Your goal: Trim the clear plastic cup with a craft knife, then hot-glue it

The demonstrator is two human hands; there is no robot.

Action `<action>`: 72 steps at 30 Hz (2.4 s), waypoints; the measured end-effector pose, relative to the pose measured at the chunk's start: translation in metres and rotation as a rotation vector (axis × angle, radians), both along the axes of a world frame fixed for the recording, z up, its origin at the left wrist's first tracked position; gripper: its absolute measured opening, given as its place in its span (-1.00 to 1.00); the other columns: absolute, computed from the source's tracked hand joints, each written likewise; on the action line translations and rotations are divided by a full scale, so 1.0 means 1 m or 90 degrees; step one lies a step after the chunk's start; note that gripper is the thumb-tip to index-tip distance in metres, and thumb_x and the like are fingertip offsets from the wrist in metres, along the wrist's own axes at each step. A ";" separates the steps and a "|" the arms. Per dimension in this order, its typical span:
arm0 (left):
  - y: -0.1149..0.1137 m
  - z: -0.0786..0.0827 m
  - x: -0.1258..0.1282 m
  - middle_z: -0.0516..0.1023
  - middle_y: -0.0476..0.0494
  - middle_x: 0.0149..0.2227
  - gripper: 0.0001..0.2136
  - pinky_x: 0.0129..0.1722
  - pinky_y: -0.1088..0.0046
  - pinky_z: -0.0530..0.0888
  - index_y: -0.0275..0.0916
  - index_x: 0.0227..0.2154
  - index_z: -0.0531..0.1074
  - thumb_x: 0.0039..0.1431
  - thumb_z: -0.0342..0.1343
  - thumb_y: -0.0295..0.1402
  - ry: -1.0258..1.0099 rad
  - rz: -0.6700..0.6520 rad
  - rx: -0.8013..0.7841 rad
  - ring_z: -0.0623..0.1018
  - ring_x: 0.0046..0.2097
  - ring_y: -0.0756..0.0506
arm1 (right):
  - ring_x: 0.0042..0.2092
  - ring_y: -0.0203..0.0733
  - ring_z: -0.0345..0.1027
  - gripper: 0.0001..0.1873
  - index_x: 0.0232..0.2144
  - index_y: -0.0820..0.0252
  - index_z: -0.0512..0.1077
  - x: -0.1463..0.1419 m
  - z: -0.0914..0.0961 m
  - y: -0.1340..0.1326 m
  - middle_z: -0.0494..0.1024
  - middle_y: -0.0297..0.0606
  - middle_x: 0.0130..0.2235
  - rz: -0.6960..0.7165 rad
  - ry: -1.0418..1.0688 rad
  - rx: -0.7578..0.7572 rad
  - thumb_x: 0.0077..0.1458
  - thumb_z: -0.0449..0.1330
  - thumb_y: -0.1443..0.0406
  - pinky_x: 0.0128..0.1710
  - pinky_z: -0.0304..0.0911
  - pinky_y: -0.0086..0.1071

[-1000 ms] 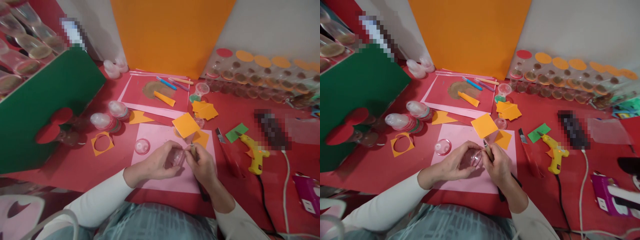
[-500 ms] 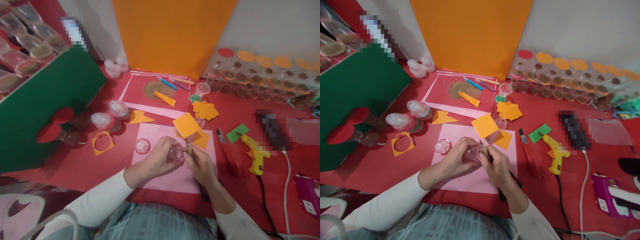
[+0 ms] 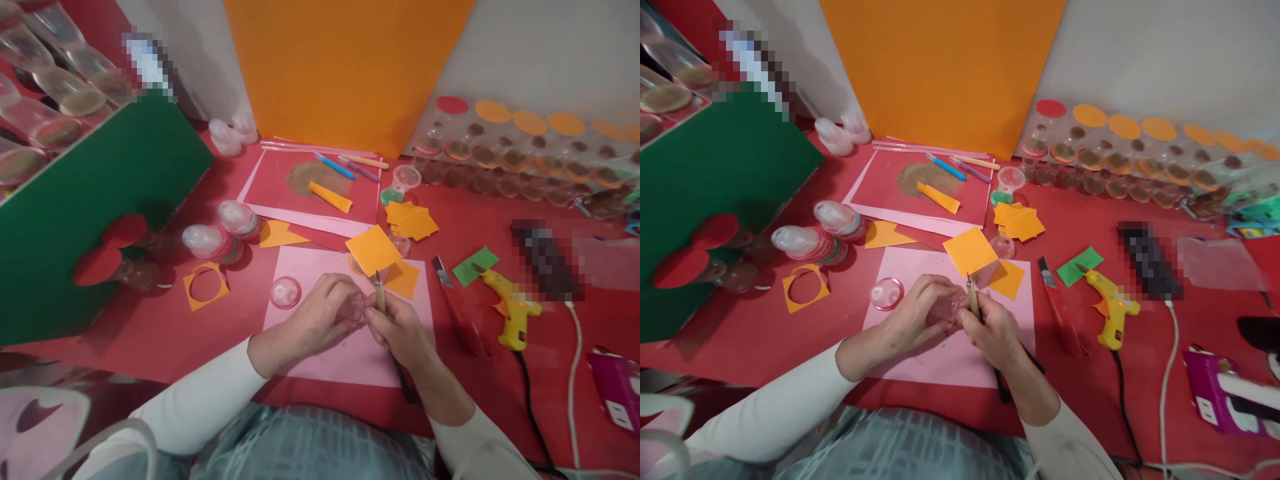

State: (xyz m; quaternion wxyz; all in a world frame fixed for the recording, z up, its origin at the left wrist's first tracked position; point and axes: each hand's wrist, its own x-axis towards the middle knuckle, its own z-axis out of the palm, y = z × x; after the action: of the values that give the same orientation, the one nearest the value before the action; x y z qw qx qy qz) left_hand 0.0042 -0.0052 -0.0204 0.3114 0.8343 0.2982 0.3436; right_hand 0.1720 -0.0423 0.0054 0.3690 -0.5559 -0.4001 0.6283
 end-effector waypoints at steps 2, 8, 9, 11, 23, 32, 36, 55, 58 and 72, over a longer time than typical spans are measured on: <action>0.000 0.000 0.001 0.41 -0.22 -0.16 -0.75 -0.15 0.26 0.47 -0.20 -0.09 0.25 0.26 0.05 -0.21 -0.011 0.000 0.012 0.43 -0.09 -0.16 | -0.71 -0.47 -0.12 -0.82 -0.55 0.12 0.26 -0.002 0.002 0.001 0.11 -0.62 -0.76 -0.013 0.013 -0.021 -0.12 0.17 0.19 -0.73 -0.16 -0.53; -0.001 0.000 0.004 0.42 -0.21 -0.20 -0.76 -0.19 0.30 0.47 -0.20 -0.10 0.23 0.27 0.04 -0.21 -0.044 -0.006 0.040 0.44 -0.12 -0.15 | -0.71 -0.48 -0.10 -0.83 -0.60 0.12 0.23 -0.004 0.003 0.001 0.12 -0.62 -0.75 -0.038 0.004 -0.042 -0.20 0.18 0.22 -0.73 -0.16 -0.54; -0.001 0.000 0.005 0.41 -0.20 -0.20 -0.76 -0.20 0.30 0.48 -0.20 -0.10 0.23 0.26 0.04 -0.21 -0.048 -0.007 0.042 0.44 -0.13 -0.14 | -0.71 -0.48 -0.09 -0.83 -0.61 0.12 0.24 -0.004 0.003 0.001 0.12 -0.61 -0.75 -0.041 0.000 -0.041 -0.20 0.18 0.22 -0.73 -0.15 -0.54; 0.000 -0.001 0.005 0.41 -0.20 -0.20 -0.75 -0.20 0.30 0.48 -0.20 -0.10 0.22 0.26 0.05 -0.21 -0.056 -0.003 0.042 0.44 -0.13 -0.15 | -0.71 -0.48 -0.09 -0.85 -0.59 0.13 0.27 -0.004 0.003 0.001 0.13 -0.61 -0.76 -0.043 0.003 -0.039 -0.19 0.17 0.21 -0.73 -0.15 -0.53; -0.001 -0.001 0.004 0.38 -0.21 -0.18 -0.77 -0.19 0.29 0.50 -0.21 -0.11 0.22 0.24 0.08 -0.28 -0.008 0.029 0.061 0.43 -0.12 -0.14 | -0.70 -0.42 -0.08 -0.81 -0.58 0.11 0.28 -0.004 0.000 0.001 0.12 -0.59 -0.75 -0.043 -0.077 -0.014 -0.16 0.17 0.15 -0.71 -0.10 -0.49; -0.003 0.003 0.003 0.38 -0.15 -0.21 -0.81 -0.27 0.36 0.47 -0.20 -0.23 0.24 0.14 0.08 -0.52 0.075 0.084 0.153 0.43 -0.18 -0.10 | -0.54 -0.24 0.22 -0.85 -0.61 0.08 0.32 -0.003 -0.005 0.002 0.27 -0.43 -0.65 -0.072 -0.320 0.134 -0.17 0.14 0.16 -0.48 0.19 -0.39; -0.003 0.003 0.004 0.39 -0.17 -0.21 -0.80 -0.26 0.36 0.48 -0.21 -0.21 0.24 0.13 0.08 -0.53 0.065 0.076 0.173 0.43 -0.19 -0.09 | -0.59 -0.28 0.14 -0.87 -0.62 0.07 0.26 -0.002 -0.002 0.002 0.25 -0.45 -0.66 -0.046 -0.318 0.146 -0.16 0.10 0.18 -0.55 0.15 -0.41; 0.000 0.002 0.004 0.41 -0.17 -0.24 -0.79 -0.27 0.29 0.49 -0.20 -0.12 0.19 0.23 0.07 -0.34 -0.003 0.081 0.122 0.47 -0.19 -0.13 | -0.70 -0.42 -0.06 -0.82 -0.52 0.14 0.33 -0.004 0.001 0.000 0.15 -0.58 -0.75 -0.062 -0.072 0.010 -0.13 0.20 0.17 -0.72 -0.09 -0.51; 0.000 0.002 0.004 0.43 -0.17 -0.24 -0.79 -0.27 0.30 0.48 -0.21 -0.13 0.20 0.22 0.07 -0.37 -0.003 0.073 0.118 0.47 -0.20 -0.13 | -0.70 -0.44 -0.07 -0.81 -0.54 0.14 0.32 -0.004 0.002 0.001 0.15 -0.59 -0.76 -0.068 -0.074 0.014 -0.13 0.22 0.17 -0.72 -0.11 -0.52; -0.003 -0.002 0.005 0.41 -0.22 -0.19 -0.71 -0.25 0.28 0.47 -0.20 -0.08 0.19 0.22 0.11 -0.26 -0.020 0.039 0.095 0.46 -0.14 -0.16 | -0.67 -0.40 -0.06 -0.87 -0.58 0.08 0.25 -0.004 -0.003 -0.001 0.15 -0.55 -0.71 -0.054 -0.148 0.095 -0.13 0.14 0.22 -0.70 -0.05 -0.49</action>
State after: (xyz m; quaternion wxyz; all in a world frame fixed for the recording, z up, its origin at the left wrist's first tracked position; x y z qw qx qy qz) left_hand 0.0088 -0.0080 -0.0227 0.2421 0.8402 0.2924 0.3873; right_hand 0.1676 -0.0430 0.0019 0.3868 -0.6124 -0.4621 0.5118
